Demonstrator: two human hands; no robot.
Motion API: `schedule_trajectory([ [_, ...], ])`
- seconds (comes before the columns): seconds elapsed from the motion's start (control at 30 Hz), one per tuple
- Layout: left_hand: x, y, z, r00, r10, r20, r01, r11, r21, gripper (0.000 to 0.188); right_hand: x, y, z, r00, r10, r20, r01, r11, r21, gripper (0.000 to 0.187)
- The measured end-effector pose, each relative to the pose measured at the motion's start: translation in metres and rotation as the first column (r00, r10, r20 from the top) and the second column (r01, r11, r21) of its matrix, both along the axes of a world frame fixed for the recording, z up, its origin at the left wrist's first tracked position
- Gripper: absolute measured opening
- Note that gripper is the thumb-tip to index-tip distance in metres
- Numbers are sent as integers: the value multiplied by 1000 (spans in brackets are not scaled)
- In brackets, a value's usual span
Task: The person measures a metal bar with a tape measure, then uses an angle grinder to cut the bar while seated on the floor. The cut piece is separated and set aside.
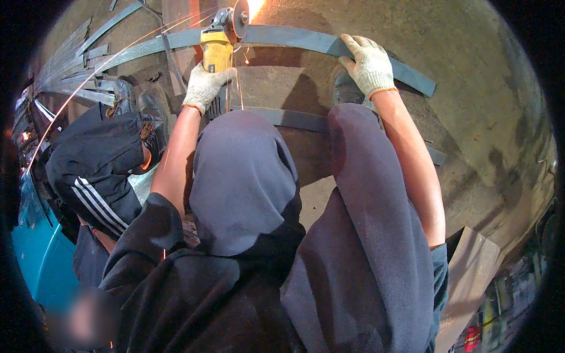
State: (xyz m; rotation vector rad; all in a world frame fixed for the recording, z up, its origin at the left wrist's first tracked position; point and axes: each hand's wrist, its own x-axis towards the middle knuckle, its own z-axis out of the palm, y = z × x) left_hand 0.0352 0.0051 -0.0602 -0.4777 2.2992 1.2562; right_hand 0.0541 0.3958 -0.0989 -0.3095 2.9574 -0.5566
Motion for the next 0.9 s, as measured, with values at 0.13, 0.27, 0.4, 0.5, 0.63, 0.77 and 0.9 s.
schedule_trajectory([
  [0.13, 4, -6, -7, 999, -32, -24, 31, 999, -26, 48, -1, 1, 1, 1000, -2, -6, 2, 1000, 13, 53],
  [0.27, 0, -7, -14, 1000, -21, -22, 21, 1000, 8, 50, 0, 1, -1, 1000, 3, -25, -3, 1000, -10, 52],
  [0.4, -3, -4, -6, 998, -55, 8, 56, 996, -65, 48, -1, 1, -1, 1000, 3, -7, -3, 1000, -18, 52],
  [0.5, 5, -2, -3, 1000, 26, 16, -26, 999, 38, 48, -1, 1, -1, 1000, -1, -13, 1, 1000, -10, 52],
  [0.63, -1, -6, -2, 996, -87, 18, 88, 995, -41, 47, 0, 1, -1, 1000, -1, -17, 0, 1000, -9, 52],
  [0.77, -1, 4, 14, 984, -176, 2, 173, 964, -204, 48, -1, 2, -2, 1000, 0, -2, 0, 1000, -6, 53],
  [0.9, 6, -10, -8, 994, -101, -28, 99, 992, -75, 51, -1, 2, -2, 1000, -1, -2, 1, 1000, 6, 53],
])
